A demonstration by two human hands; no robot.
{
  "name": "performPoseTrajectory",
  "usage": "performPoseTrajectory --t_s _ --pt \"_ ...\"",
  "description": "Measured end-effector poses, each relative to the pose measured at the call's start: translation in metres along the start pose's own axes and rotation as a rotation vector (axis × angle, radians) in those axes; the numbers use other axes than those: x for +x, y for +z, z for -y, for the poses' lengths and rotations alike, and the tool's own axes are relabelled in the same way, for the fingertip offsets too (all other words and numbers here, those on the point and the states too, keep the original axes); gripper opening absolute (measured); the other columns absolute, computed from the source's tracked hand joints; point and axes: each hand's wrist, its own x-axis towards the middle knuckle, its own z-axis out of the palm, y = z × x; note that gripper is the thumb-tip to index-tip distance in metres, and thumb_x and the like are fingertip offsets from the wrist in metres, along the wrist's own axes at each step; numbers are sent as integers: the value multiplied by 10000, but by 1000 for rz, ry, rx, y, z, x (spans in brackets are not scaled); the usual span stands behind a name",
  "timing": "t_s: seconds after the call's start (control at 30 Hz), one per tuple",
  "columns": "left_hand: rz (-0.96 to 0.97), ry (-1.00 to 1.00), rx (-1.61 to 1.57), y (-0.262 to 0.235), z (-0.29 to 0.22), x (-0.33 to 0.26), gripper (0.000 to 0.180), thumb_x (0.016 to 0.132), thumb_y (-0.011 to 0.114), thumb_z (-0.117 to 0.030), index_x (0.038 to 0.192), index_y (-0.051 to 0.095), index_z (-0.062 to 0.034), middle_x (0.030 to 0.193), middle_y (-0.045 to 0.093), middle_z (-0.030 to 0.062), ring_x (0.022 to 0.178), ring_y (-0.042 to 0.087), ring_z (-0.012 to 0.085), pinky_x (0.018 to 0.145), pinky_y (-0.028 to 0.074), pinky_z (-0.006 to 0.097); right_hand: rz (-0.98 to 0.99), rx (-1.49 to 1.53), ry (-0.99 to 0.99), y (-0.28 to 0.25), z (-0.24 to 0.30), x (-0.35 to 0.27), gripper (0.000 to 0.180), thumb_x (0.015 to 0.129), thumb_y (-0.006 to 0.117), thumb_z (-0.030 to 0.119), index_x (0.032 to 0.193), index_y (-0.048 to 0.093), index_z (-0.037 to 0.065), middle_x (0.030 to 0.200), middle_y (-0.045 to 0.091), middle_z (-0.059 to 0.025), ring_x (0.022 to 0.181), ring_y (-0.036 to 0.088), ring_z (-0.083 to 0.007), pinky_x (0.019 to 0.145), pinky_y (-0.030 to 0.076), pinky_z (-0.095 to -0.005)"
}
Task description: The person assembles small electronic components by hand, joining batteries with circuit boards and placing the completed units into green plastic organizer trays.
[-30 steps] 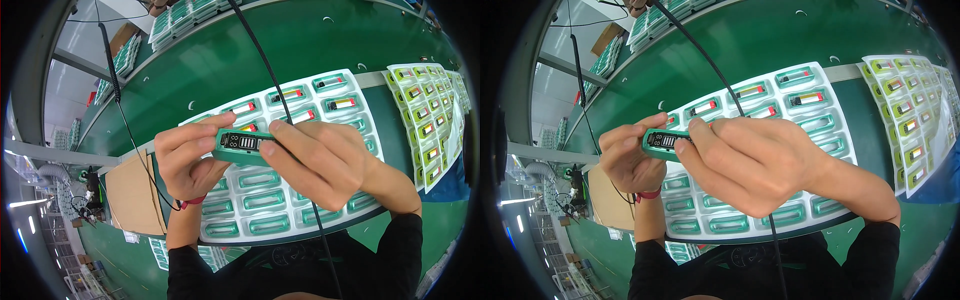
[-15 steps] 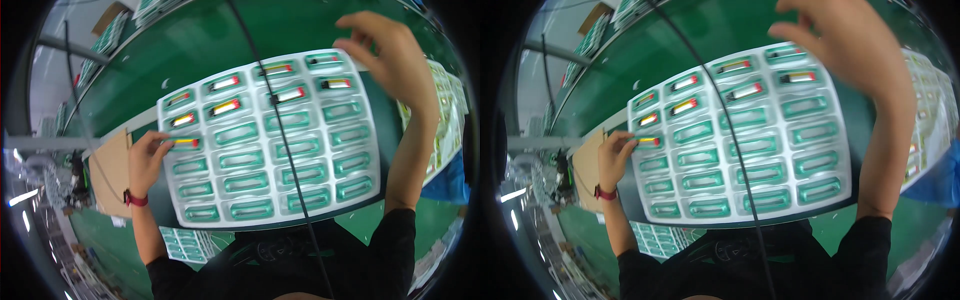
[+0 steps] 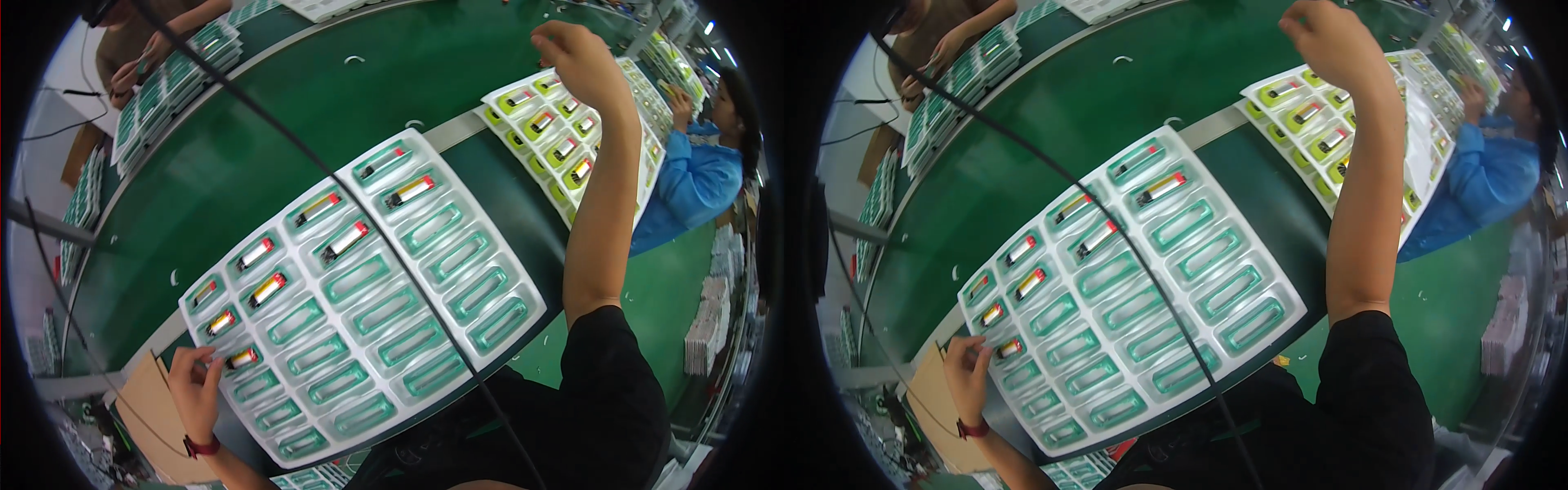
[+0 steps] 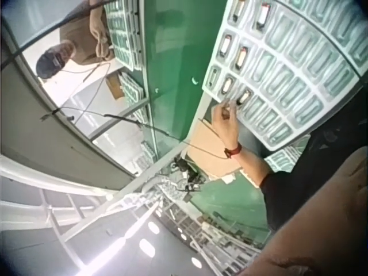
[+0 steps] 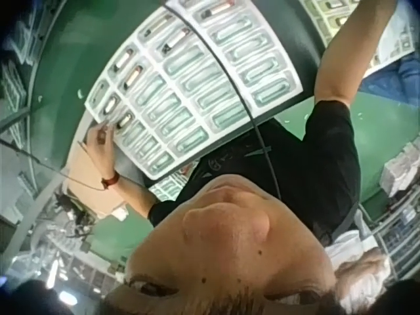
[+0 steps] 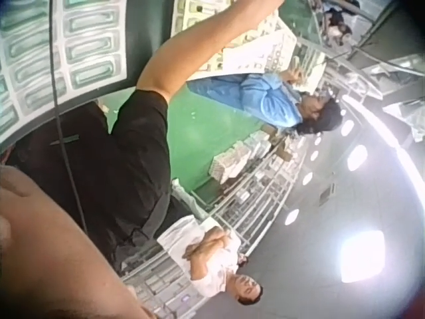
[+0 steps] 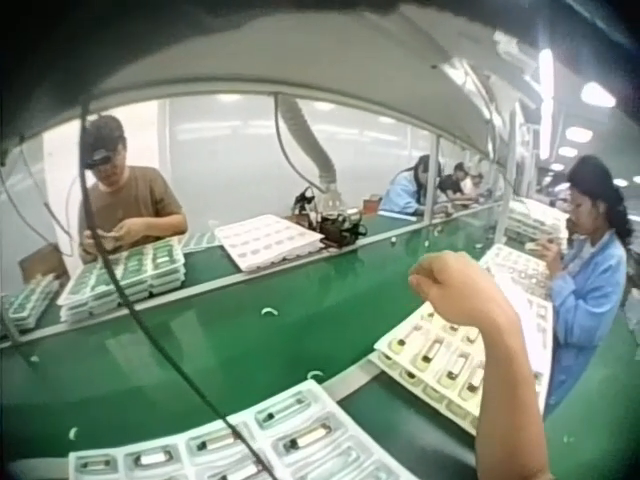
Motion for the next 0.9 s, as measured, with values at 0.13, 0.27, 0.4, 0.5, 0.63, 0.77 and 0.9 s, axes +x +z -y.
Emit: performPoseTrajectory --t_s 0.13,0.27,0.4,0.5,0.63,0.77,0.9 --pt "-41 53 -6 3 -20 -1 139 760 683 23 887 642 -13 772 544 49 533 442 83 477 337 224 -277 -177 -96 -25 -17 -22 261 924 554 229 1046 647 18 764 679 -118 636 629 -205 622 477 -319" --pt "-74 155 37 9 -27 6 93 785 669 25 866 642 -11 741 542 50 538 455 87 477 333 222 -83 55 20 -13 -1 -60 239 898 564 241 966 660 32 701 653 -143 661 641 -295 622 478 -369" --pt "-150 189 9 12 -16 8 70 802 660 23 865 639 0 713 520 40 550 452 85 484 328 223 166 -305 80 -16 -24 -52 226 865 589 244 947 674 52 735 661 -159 714 653 -320 663 494 -406" --pt "-198 201 3 12 -3 6 56 812 657 14 864 637 7 700 505 33 559 450 82 493 326 221 193 -365 -65 4 -75 -4 263 862 598 273 977 668 47 800 668 -187 759 654 -354 715 501 -427" --pt "-313 214 -3 12 20 7 60 831 644 14 891 646 9 678 514 30 566 454 88 522 341 230 177 -420 -105 43 -159 59 410 856 609 361 1036 633 -6 908 676 -205 884 647 -393 802 504 -440" --pt "-399 143 -30 11 45 -4 74 825 652 16 899 658 16 680 579 37 562 509 88 618 412 227 375 -627 63 92 -197 104 549 843 616 450 1144 607 -9 1044 658 -229 976 632 -392 888 479 -424" --pt "-366 209 70 9 30 1 98 804 677 19 901 676 10 678 594 39 537 501 89 601 418 230 477 -852 89 113 -244 138 585 877 463 605 1214 599 146 1261 571 -198 1195 521 -372 1036 295 -526"
